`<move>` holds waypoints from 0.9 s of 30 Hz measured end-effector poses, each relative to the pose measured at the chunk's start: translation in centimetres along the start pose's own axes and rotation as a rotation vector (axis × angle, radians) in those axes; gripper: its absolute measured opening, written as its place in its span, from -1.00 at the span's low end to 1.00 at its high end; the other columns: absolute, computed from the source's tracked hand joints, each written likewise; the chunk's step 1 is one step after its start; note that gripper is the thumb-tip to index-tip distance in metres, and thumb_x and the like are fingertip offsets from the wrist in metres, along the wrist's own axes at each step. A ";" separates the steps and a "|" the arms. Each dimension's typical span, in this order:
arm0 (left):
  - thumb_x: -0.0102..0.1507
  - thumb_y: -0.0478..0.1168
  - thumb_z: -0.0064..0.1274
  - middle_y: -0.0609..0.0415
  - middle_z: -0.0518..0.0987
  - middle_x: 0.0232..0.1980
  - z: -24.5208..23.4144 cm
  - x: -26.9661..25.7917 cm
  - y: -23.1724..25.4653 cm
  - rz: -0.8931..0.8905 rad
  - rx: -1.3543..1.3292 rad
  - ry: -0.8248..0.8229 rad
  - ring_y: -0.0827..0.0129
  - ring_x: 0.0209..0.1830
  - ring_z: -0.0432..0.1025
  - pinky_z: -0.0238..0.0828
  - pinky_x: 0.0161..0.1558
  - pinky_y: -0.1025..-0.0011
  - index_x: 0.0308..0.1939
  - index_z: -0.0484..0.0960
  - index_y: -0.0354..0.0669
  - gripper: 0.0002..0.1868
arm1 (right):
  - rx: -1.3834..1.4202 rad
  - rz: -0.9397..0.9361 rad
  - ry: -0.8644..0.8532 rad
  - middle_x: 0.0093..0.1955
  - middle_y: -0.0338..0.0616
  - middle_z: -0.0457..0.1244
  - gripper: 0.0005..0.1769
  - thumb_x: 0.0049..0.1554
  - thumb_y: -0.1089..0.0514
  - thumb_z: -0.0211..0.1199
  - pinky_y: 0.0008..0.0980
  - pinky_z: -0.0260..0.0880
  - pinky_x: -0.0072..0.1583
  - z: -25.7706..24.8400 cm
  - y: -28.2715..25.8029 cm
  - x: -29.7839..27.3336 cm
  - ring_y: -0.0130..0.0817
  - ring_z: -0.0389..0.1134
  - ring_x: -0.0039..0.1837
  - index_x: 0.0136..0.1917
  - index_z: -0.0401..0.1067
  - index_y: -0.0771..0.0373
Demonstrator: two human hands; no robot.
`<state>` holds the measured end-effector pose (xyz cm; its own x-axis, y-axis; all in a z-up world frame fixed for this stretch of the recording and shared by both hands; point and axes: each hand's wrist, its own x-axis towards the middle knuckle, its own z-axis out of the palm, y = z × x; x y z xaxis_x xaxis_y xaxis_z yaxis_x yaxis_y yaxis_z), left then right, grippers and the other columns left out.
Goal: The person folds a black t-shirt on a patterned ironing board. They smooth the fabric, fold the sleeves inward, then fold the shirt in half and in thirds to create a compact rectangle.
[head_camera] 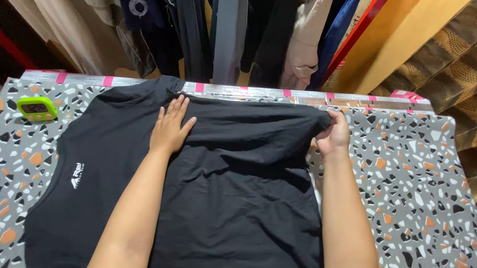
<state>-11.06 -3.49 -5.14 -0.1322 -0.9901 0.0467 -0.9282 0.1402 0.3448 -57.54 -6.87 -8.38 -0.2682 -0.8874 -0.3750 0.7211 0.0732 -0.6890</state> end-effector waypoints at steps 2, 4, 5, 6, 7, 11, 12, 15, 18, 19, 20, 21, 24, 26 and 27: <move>0.44 0.30 -0.43 0.25 -0.09 0.71 0.0 -0.1 0.0 -0.017 -0.011 -0.011 0.32 0.69 -0.18 -0.38 0.62 0.04 0.65 -0.06 0.21 -0.26 | -0.063 -0.003 0.039 -0.27 -0.19 0.35 -0.81 0.07 0.07 0.28 -0.25 0.55 0.01 -1.3 1.2 1.5 -0.24 0.47 -0.15 -0.15 0.50 0.23; 0.45 0.31 -0.47 0.26 -0.11 0.71 -0.1 -0.1 0.1 -0.028 0.002 -0.007 0.33 0.69 -0.19 -0.38 0.62 0.05 0.65 -0.07 0.22 -0.27 | -0.532 -0.140 0.258 -0.15 0.12 0.36 -0.51 0.09 -0.05 0.41 0.06 0.48 -0.16 -3.2 2.8 3.2 -0.08 0.51 -0.09 0.04 0.46 0.44; 0.45 0.31 -0.47 0.26 -0.11 0.71 -0.1 -0.2 0.1 -0.033 0.003 -0.006 0.33 0.69 -0.19 -0.38 0.62 0.05 0.65 -0.07 0.22 -0.27 | -0.534 -0.137 0.255 -0.15 0.12 0.36 -0.51 0.09 -0.05 0.41 0.06 0.48 -0.16 -3.0 2.8 3.0 -0.08 0.51 -0.09 0.04 0.46 0.44; 0.45 0.32 -0.47 0.26 -0.11 0.71 -0.1 -0.2 0.1 -0.032 0.003 -0.002 0.33 0.69 -0.19 -0.37 0.62 0.04 0.65 -0.07 0.22 -0.26 | -0.650 -0.112 0.214 -0.16 0.20 0.37 -0.54 0.06 -0.01 0.47 0.05 0.48 -0.19 -2.9 2.8 2.7 -0.01 0.50 -0.11 0.02 0.51 0.42; 0.45 0.32 -0.48 0.27 -0.10 0.71 -0.1 -0.1 0.2 -0.030 0.002 0.002 0.33 0.69 -0.18 -0.37 0.62 0.04 0.65 -0.06 0.22 -0.26 | -0.765 -0.089 0.173 -0.16 0.27 0.37 -0.57 0.04 0.02 0.53 0.04 0.48 -0.22 -2.8 2.6 2.5 0.06 0.50 -0.12 0.01 0.57 0.40; 0.44 0.33 -0.47 0.27 -0.10 0.71 0.0 -0.1 0.2 -0.031 -0.001 0.008 0.33 0.69 -0.19 -0.36 0.61 0.03 0.65 -0.06 0.22 -0.26 | -0.961 -0.066 0.073 -0.13 0.31 0.37 -0.51 0.03 0.06 0.52 -0.06 0.48 -0.19 -1.9 1.9 0.1 -0.01 0.47 -0.09 0.09 0.54 0.47; 0.45 0.31 -0.46 0.26 -0.10 0.71 -0.1 -0.1 0.3 -0.029 0.001 0.003 0.32 0.69 -0.18 -0.37 0.61 0.03 0.65 -0.06 0.21 -0.26 | -1.071 -0.087 0.042 -0.15 0.21 0.39 -0.55 0.08 -0.01 0.48 -0.12 0.45 -0.24 -2.0 1.8 0.1 -0.07 0.46 -0.12 0.10 0.57 0.36; 0.45 0.30 -0.45 0.25 -0.09 0.71 -0.1 -0.1 0.3 -0.030 0.002 0.003 0.31 0.69 -0.18 -0.37 0.61 0.03 0.65 -0.05 0.20 -0.27 | -0.883 0.033 -0.104 -0.25 -0.05 0.29 -0.65 0.15 -0.08 0.37 -0.42 0.24 -0.40 1.0 -1.1 -3.0 -0.32 0.28 -0.34 0.01 0.52 0.24; 0.44 0.32 -0.43 0.26 -0.10 0.71 -0.1 -0.3 0.3 -0.035 -0.005 0.010 0.32 0.69 -0.18 -0.37 0.61 0.04 0.65 -0.05 0.22 -0.26 | -0.428 0.177 -0.227 -0.25 -0.17 0.25 -0.72 0.19 -0.03 0.25 -0.45 0.30 -0.26 0.3 -2.2 -0.8 -0.37 0.28 -0.34 -0.04 0.45 0.24; 0.43 0.33 -0.42 0.27 -0.10 0.71 -0.2 -0.3 0.4 -0.035 -0.011 0.011 0.33 0.68 -0.18 -0.38 0.61 0.04 0.65 -0.05 0.24 -0.25 | -0.272 0.184 -0.241 -0.17 -0.11 0.33 -0.75 0.21 0.01 0.19 -0.24 0.54 0.00 -0.8 -2.1 1.1 -0.23 0.45 -0.16 -0.01 0.47 0.24; 0.43 0.33 -0.42 0.27 -0.10 0.71 -0.1 -0.3 0.3 -0.039 -0.011 0.012 0.33 0.68 -0.18 -0.38 0.61 0.04 0.65 -0.05 0.24 -0.25 | -0.274 0.187 -0.244 -0.17 -0.11 0.33 -0.75 0.21 0.01 0.19 -0.24 0.54 0.00 -1.6 -1.4 2.2 -0.23 0.45 -0.16 -0.01 0.47 0.24; 0.43 0.34 -0.40 0.26 -0.09 0.70 -0.1 -0.3 0.3 -0.031 -0.021 0.017 0.31 0.68 -0.17 -0.37 0.61 0.03 0.65 -0.04 0.23 -0.24 | -0.271 0.208 -0.220 -0.15 -0.07 0.34 -0.73 0.19 0.03 0.21 -0.15 0.54 0.01 -2.5 -0.7 3.4 -0.18 0.47 -0.15 0.01 0.46 0.28; 0.43 0.34 -0.41 0.26 -0.09 0.70 -0.1 -0.2 0.2 -0.033 -0.028 0.019 0.32 0.68 -0.17 -0.39 0.61 0.04 0.65 -0.05 0.24 -0.25 | -0.532 0.133 -0.062 -0.06 0.24 0.31 -0.48 0.16 -0.03 0.36 0.06 0.51 -0.08 -2.2 -0.4 1.9 -0.02 0.47 -0.08 0.14 0.41 0.47; 0.43 0.34 -0.43 0.27 -0.10 0.70 -0.1 -0.4 0.3 -0.038 -0.024 0.011 0.33 0.68 -0.18 -0.40 0.62 0.05 0.65 -0.05 0.25 -0.25 | -0.790 0.034 0.080 0.01 0.51 0.28 -0.23 0.15 -0.12 0.50 0.17 0.47 -0.20 -1.5 -0.5 0.6 0.09 0.46 -0.04 0.26 0.36 0.62; 0.43 0.33 -0.42 0.27 -0.09 0.70 -0.2 -0.3 0.4 -0.037 -0.025 0.010 0.33 0.68 -0.18 -0.39 0.62 0.05 0.65 -0.05 0.25 -0.25 | -1.007 0.013 0.081 0.12 0.44 0.30 -0.21 0.09 -0.27 0.50 0.17 0.46 -0.22 -1.2 -0.5 0.8 0.16 0.43 0.07 0.21 0.45 0.48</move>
<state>-11.29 -3.09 -4.81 -0.0947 -0.9946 0.0432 -0.9235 0.1039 0.3694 -58.87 -7.06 -9.03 -0.3338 -0.8529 -0.4015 -0.1406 0.4662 -0.8734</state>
